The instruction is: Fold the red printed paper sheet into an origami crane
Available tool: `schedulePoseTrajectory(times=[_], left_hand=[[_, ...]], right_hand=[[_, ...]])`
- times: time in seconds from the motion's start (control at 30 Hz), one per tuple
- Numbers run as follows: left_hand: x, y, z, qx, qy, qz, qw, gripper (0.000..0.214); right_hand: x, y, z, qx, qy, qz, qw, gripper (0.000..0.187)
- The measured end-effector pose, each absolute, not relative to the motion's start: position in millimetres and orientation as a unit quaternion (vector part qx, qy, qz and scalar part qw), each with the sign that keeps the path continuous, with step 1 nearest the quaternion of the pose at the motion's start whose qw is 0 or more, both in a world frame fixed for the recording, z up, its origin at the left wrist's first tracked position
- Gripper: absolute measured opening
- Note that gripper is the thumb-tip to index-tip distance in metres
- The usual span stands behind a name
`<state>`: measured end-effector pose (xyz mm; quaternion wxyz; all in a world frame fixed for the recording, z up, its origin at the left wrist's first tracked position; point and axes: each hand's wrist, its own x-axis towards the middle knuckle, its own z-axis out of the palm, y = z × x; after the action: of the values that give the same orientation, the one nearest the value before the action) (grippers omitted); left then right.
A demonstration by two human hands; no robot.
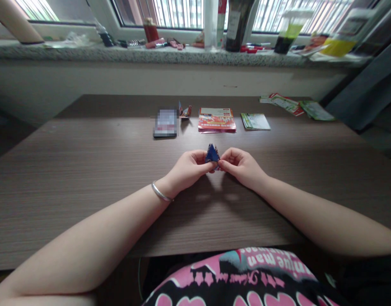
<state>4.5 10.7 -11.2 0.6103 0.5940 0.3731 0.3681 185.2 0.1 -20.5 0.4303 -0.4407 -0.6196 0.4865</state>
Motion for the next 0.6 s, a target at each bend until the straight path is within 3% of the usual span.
schedulePoseTrajectory(times=[0.2,0.5,0.6], left_hand=[[3.5,13.3,-14.6,0.626,0.351,0.371,0.589,0.025],[1.6,15.9,-19.1,0.644,0.356,0.385,0.557,0.027],[3.2,15.4,-20.4,0.643,0.363,0.393,0.548,0.041]], right_hand=[[184.6,0.9,-18.3,-0.474,-0.634,0.439,0.426,0.021],[186.8,7.1,-26.1,-0.471,-0.614,0.449,0.447,0.024],[185.9,6.6,-28.2,-0.447,-0.610,0.461,0.464,0.027]])
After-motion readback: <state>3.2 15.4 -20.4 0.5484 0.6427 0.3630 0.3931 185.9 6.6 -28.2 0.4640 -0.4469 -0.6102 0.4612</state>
